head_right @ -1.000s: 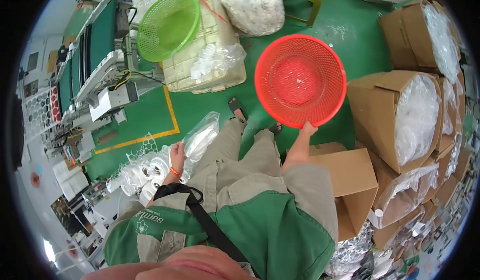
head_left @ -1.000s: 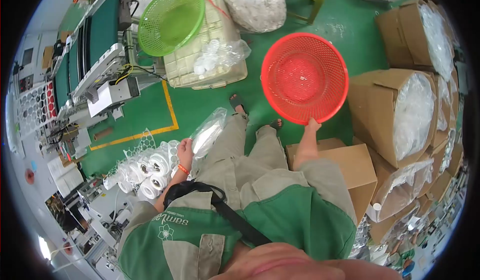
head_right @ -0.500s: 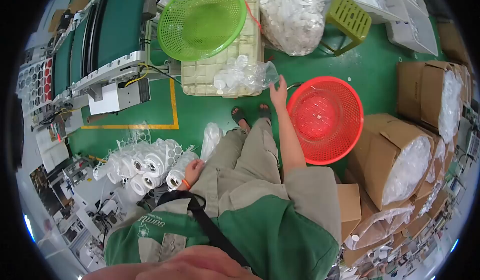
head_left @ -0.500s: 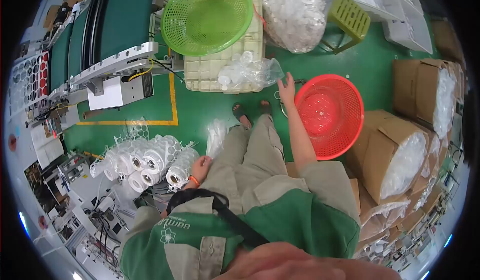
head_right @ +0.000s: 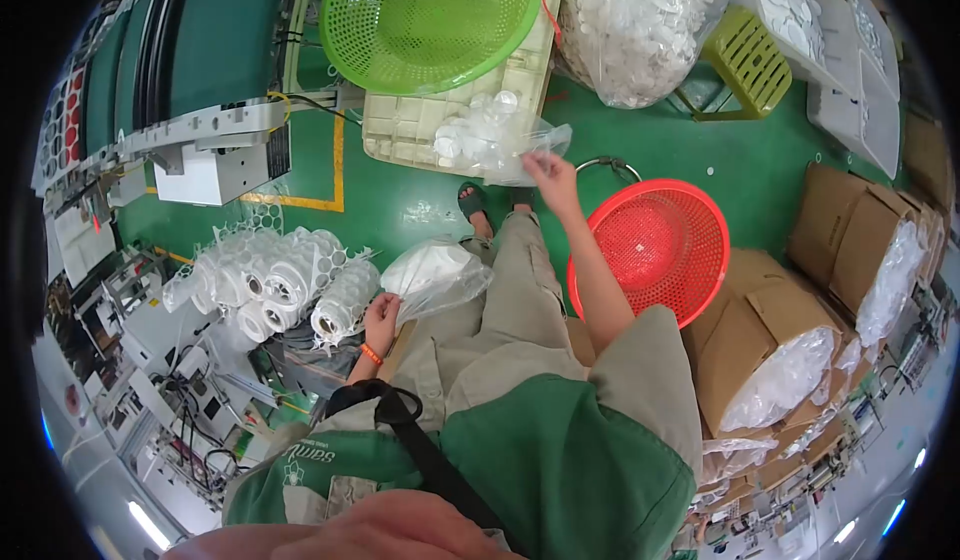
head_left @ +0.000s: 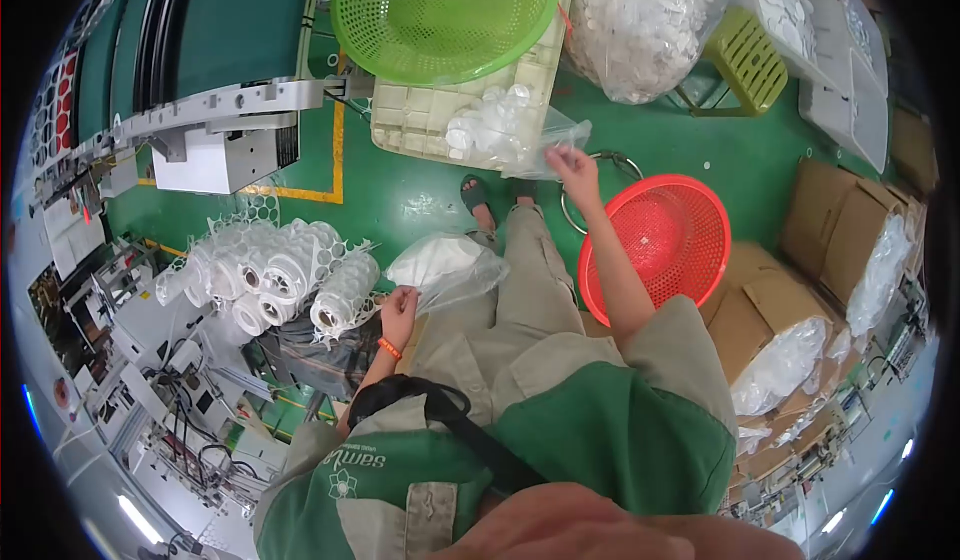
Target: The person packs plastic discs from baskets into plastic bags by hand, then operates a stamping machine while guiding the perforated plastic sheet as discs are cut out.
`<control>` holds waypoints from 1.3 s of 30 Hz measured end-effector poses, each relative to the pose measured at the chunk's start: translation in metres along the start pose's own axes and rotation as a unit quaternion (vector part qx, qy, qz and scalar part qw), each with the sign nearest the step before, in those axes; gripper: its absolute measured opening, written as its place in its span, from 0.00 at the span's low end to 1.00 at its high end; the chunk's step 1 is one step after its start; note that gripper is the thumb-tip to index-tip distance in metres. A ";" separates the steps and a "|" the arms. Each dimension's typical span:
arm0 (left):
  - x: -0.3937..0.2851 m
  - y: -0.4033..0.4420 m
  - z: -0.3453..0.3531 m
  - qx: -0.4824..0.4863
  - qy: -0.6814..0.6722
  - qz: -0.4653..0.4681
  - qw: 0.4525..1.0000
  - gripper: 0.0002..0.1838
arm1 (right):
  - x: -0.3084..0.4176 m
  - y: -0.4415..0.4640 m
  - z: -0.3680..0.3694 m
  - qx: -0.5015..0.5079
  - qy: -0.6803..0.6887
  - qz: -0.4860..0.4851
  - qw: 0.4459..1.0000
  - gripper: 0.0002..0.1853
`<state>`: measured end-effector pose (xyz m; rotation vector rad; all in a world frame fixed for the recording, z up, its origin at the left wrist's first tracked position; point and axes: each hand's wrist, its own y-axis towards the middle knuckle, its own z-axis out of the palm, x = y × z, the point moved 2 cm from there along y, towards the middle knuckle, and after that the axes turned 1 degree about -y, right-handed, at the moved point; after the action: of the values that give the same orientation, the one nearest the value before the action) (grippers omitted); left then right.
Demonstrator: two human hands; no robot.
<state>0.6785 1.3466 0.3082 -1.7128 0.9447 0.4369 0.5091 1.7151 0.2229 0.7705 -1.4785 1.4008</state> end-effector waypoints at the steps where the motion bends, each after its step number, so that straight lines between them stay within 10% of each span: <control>1: -0.005 0.001 0.005 -0.002 -0.004 -0.003 1.000 0.06 | 0.018 -0.013 0.009 0.017 0.031 0.005 0.999 0.09; 10: -0.012 -0.003 0.024 0.018 -0.076 -0.047 0.996 0.06 | 0.013 -0.004 0.056 0.179 0.456 0.213 0.845 0.29; 15: 0.014 -0.015 0.027 -0.014 -0.080 -0.052 0.995 0.06 | -0.065 0.082 0.091 0.162 -0.133 0.046 0.977 0.24; 18: 0.014 -0.024 0.026 -0.009 -0.059 -0.083 0.995 0.06 | -0.101 0.142 0.117 0.296 -0.537 -0.054 0.788 0.18; 22: 0.014 -0.031 0.022 -0.041 -0.111 -0.071 0.990 0.06 | -0.166 0.168 0.114 0.087 -0.600 -0.086 0.790 0.20; 24: 0.023 -0.036 0.017 -0.043 -0.101 -0.097 0.989 0.06 | -0.097 0.129 0.118 0.140 -0.741 -0.192 0.628 0.33; 39: 0.044 -0.046 0.000 -0.084 -0.062 -0.104 0.989 0.06 | -0.123 0.104 0.096 0.203 -0.514 -0.151 0.820 0.24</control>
<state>0.7413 1.3354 0.3069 -1.8908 0.6458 0.4889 0.4420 1.6187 0.0770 2.1803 -1.6865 1.0632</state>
